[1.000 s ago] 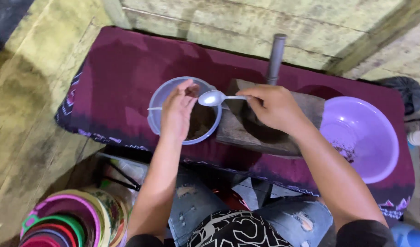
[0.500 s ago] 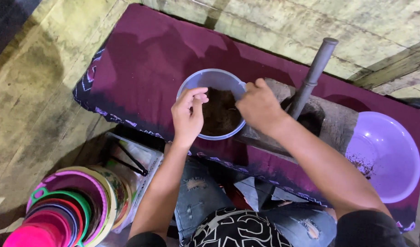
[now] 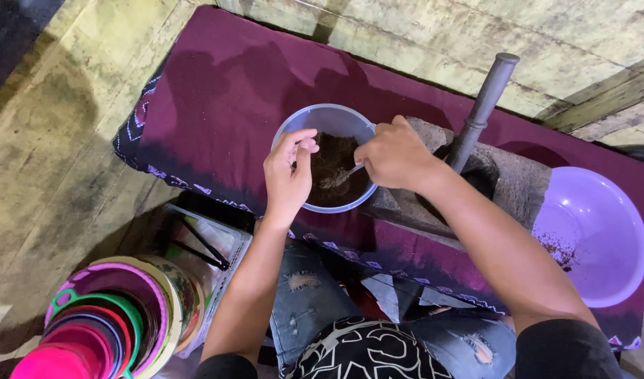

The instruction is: The person grinds a dark brown substance in a stone mortar using a pestle. They repeatedly scoop the ground material from the mortar into a plastic container using a spoon, then return more material to the mortar to continue grinding.

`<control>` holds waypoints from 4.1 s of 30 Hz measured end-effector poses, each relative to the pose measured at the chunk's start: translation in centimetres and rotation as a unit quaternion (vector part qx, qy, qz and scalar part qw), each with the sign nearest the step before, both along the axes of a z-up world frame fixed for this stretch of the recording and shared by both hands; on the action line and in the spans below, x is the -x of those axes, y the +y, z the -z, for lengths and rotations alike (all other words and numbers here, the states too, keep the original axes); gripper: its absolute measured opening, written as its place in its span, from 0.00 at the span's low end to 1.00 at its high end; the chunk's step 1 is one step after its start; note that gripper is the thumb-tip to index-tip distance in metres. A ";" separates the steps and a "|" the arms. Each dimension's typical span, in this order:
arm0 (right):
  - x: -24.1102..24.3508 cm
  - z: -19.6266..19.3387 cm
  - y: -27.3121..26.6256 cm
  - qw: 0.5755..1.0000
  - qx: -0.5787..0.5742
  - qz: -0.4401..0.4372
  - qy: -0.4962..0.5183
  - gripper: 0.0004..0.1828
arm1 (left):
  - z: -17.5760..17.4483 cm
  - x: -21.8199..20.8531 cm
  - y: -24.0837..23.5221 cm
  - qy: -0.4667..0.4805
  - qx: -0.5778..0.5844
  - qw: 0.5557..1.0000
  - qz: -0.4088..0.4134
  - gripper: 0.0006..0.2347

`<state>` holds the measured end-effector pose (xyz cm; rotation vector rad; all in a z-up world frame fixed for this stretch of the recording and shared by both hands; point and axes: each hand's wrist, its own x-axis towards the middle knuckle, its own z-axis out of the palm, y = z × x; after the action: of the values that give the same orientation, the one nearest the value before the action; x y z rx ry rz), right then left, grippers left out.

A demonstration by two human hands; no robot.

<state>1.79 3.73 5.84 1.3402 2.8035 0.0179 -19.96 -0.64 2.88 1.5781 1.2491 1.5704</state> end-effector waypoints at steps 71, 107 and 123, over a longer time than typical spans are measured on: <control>-20.4 2.3 -12.9 0.940 -0.301 0.141 -0.072 0.07 | 3.2 -19.3 0.7 0.306 -0.128 0.930 0.159 0.07; 1.2 1.0 -0.8 0.984 -0.136 -0.012 0.111 0.12 | 0.5 1.3 1.0 0.170 -0.116 0.974 -0.097 0.08; -0.8 7.4 2.6 0.973 -0.186 -0.113 0.070 0.12 | 1.1 1.0 1.2 0.205 -0.231 0.946 -0.098 0.06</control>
<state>2.57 6.36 -1.56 1.1010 3.1756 0.4978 -20.99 0.58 1.78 2.2265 1.3464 1.8152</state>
